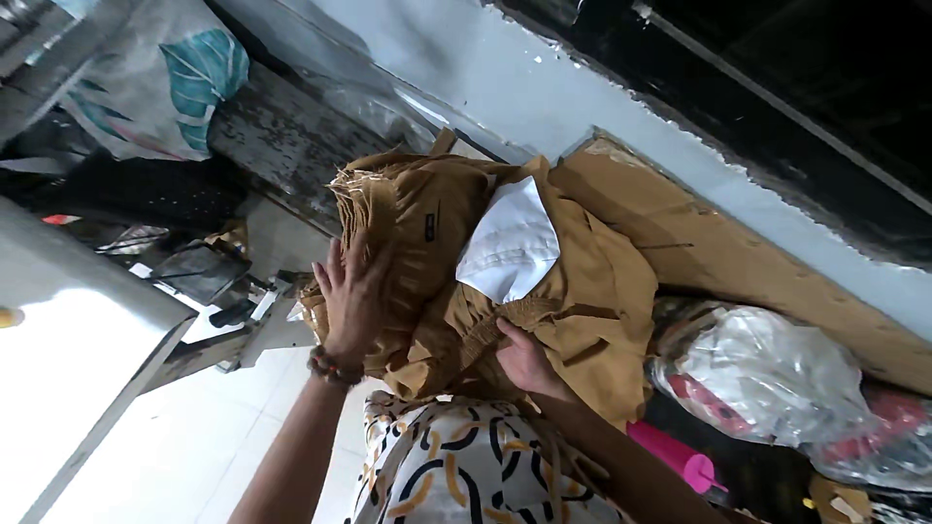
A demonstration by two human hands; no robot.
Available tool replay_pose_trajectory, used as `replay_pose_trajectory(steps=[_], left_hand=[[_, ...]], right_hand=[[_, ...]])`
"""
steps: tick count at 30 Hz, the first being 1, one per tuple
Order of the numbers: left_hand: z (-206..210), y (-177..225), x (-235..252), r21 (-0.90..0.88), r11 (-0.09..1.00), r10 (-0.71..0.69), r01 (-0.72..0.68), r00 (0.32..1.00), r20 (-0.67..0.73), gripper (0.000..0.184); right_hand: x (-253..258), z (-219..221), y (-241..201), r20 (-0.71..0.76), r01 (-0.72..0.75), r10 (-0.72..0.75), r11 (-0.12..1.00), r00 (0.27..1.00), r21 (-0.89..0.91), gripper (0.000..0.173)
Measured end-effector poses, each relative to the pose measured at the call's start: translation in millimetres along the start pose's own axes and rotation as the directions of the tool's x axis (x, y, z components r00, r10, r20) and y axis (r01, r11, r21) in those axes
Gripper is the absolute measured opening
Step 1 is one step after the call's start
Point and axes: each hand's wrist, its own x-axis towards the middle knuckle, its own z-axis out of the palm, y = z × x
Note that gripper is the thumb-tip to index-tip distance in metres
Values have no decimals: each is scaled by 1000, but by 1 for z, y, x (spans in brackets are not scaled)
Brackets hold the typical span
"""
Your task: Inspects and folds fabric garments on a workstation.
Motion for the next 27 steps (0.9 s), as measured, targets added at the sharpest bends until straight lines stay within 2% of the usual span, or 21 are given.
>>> replay_pose_trajectory(steps=[3,14,23,27], left_hand=[[12,-22,15,-40,999,30,-31,999,-16,48],[17,-32,17,-95,992,73,-78,996,-50,46],[14,-23,9,-102,993,50,-56,997,-60,46],[10,2,-7,-123,989,63,-85,983,-175,36]], right_hand=[[2,-1,3,-3,19,-18,999,1000,36,36],[1,6,3,-25,9,-9,1000,1000,14,35],[3,4,3,-46,32,-32,999,998,12,39],[1,6,-1,-44,32,-33,999,998,-16,40]])
